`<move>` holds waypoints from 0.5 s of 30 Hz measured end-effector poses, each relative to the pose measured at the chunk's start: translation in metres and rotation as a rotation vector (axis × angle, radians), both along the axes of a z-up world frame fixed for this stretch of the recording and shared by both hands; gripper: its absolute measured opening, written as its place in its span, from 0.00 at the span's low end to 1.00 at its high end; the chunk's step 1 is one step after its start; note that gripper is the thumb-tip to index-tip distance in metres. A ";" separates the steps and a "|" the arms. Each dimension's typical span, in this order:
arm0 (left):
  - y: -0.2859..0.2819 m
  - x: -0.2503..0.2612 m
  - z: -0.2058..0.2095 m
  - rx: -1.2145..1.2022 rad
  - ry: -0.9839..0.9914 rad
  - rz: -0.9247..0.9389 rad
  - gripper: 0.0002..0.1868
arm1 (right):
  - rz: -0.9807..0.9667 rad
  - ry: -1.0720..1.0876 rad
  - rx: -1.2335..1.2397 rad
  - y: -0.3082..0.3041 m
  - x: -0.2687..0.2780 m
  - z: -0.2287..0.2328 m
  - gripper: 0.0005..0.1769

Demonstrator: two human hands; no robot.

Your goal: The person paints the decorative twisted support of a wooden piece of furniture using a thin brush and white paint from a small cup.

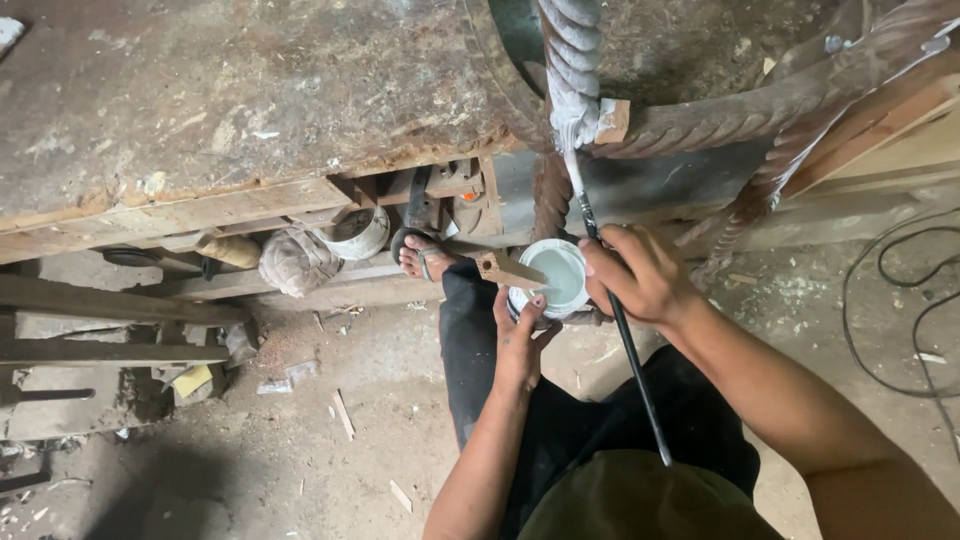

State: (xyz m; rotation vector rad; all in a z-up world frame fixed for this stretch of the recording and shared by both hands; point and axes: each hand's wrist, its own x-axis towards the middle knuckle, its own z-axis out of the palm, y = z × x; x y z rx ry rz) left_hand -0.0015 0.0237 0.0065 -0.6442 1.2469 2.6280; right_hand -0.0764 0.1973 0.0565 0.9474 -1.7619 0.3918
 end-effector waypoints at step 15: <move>0.000 -0.001 -0.021 0.001 -0.030 -0.010 0.62 | -0.333 -0.125 0.133 -0.054 0.002 0.031 0.11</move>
